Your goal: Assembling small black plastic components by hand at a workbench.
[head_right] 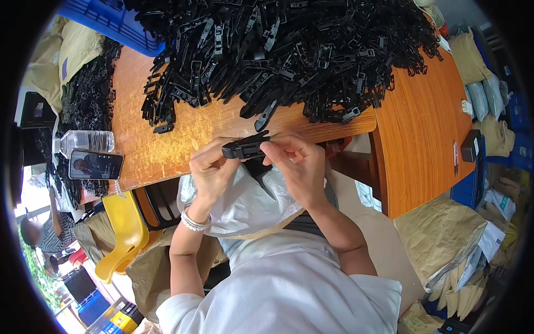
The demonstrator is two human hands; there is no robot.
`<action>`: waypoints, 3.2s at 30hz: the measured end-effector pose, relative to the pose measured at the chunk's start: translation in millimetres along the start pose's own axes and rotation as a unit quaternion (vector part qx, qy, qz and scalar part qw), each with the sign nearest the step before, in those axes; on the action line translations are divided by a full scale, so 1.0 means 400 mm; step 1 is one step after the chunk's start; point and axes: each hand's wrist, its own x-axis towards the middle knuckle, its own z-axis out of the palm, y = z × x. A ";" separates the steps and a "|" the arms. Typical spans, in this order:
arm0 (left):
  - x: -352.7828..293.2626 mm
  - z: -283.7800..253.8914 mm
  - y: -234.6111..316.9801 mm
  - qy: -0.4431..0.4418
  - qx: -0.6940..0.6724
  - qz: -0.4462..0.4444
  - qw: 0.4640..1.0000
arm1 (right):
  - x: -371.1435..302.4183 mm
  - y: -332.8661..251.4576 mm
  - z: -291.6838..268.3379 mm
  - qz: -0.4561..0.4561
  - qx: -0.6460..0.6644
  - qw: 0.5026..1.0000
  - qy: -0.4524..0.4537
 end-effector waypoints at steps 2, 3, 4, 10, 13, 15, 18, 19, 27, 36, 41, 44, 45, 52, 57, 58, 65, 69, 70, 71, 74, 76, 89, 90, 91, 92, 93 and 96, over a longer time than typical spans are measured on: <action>-0.005 -0.003 0.004 0.005 0.014 -0.002 1.000 | -0.003 -0.005 0.002 -0.020 -0.009 1.000 0.004; -0.008 -0.007 0.005 0.007 0.015 -0.002 1.000 | -0.005 -0.008 -0.003 -0.001 -0.006 1.000 -0.004; -0.009 -0.013 0.006 -0.003 0.002 -0.011 1.000 | -0.007 -0.010 -0.005 0.018 -0.004 1.000 -0.012; -0.006 -0.016 0.020 -0.059 -0.065 -0.055 0.995 | 0.000 -0.006 0.001 -0.065 -0.071 0.995 0.026; -0.012 -0.017 0.048 -0.074 -0.171 -0.200 0.962 | 0.001 -0.008 -0.016 -0.134 -0.247 0.958 -0.055; -0.012 -0.013 0.051 -0.069 -0.206 -0.243 0.946 | -0.005 -0.004 -0.019 -0.114 -0.236 0.962 -0.079; -0.012 -0.009 0.035 -0.084 -0.182 -0.250 0.947 | -0.012 0.010 -0.005 -0.053 -0.133 0.988 -0.060; -0.018 -0.007 0.028 -0.086 -0.159 -0.180 0.967 | -0.013 0.013 0.001 -0.009 -0.041 0.999 -0.015; 0.013 -0.047 0.042 -0.157 -0.110 -0.073 0.979 | -0.022 0.012 0.022 -0.056 -0.051 0.995 -0.069; 0.403 -0.279 -0.119 0.250 0.247 -0.033 0.936 | -0.031 0.035 -0.022 0.014 -0.030 0.999 -0.041; 0.514 -0.300 -0.180 0.232 0.337 0.005 0.912 | -0.056 0.058 -0.029 0.033 -0.018 0.998 -0.056; 0.569 -0.296 -0.184 0.210 0.424 0.043 0.880 | -0.056 0.073 -0.030 0.050 -0.011 0.997 -0.060; 0.583 -0.287 -0.185 0.206 0.471 -0.007 0.858 | -0.053 0.071 -0.025 0.041 -0.014 0.997 -0.069; 0.549 -0.273 -0.155 0.194 0.574 0.003 0.795 | -0.048 0.074 -0.021 0.052 -0.009 0.995 -0.080; 0.349 -0.240 -0.103 0.218 0.345 0.063 0.911 | -0.033 0.058 -0.030 0.071 -0.005 0.995 -0.064; 0.295 -0.228 -0.092 0.209 0.222 0.014 0.952 | -0.027 0.050 -0.026 0.048 0.007 0.997 -0.066; 0.052 -0.118 0.023 -0.006 -0.376 -0.198 0.905 | 0.000 0.005 0.006 -0.066 -0.020 0.977 -0.202; 0.011 -0.089 0.041 -0.078 -0.253 -0.297 0.918 | -0.005 0.003 0.033 -0.106 -0.118 0.957 -0.241; 0.002 -0.093 0.045 -0.074 -0.252 -0.297 0.918 | -0.005 0.001 0.038 -0.106 -0.118 0.956 -0.245; -0.006 -0.095 0.050 -0.081 -0.212 -0.288 0.930 | -0.006 -0.002 0.039 -0.131 -0.153 0.951 -0.236; -0.023 -0.098 0.065 -0.081 -0.173 -0.271 0.943 | -0.011 -0.003 0.038 -0.179 -0.204 0.939 -0.210; -0.028 -0.110 0.084 -0.106 -0.146 -0.271 0.945 | -0.017 -0.006 0.035 -0.200 -0.223 0.935 -0.188; -0.076 -0.105 0.081 -0.127 0.069 -0.104 0.984 | -0.029 -0.017 0.026 -0.272 -0.302 0.900 -0.160; -0.079 -0.103 0.074 -0.117 0.074 -0.090 0.986 | -0.022 -0.020 0.031 -0.270 -0.302 0.900 -0.158; -0.078 -0.102 0.074 -0.119 0.074 -0.091 0.986 | -0.016 -0.023 0.040 -0.259 -0.299 0.905 -0.155; -0.076 -0.101 0.076 -0.116 0.082 -0.069 0.987 | -0.013 -0.023 0.045 -0.247 -0.296 0.910 -0.152; -0.075 -0.100 0.077 -0.112 0.091 -0.047 0.988 | -0.016 -0.016 0.042 -0.236 -0.302 0.908 -0.168; -0.080 -0.101 0.078 -0.130 0.072 -0.150 0.977 | -0.011 -0.015 0.031 -0.269 -0.322 0.892 -0.169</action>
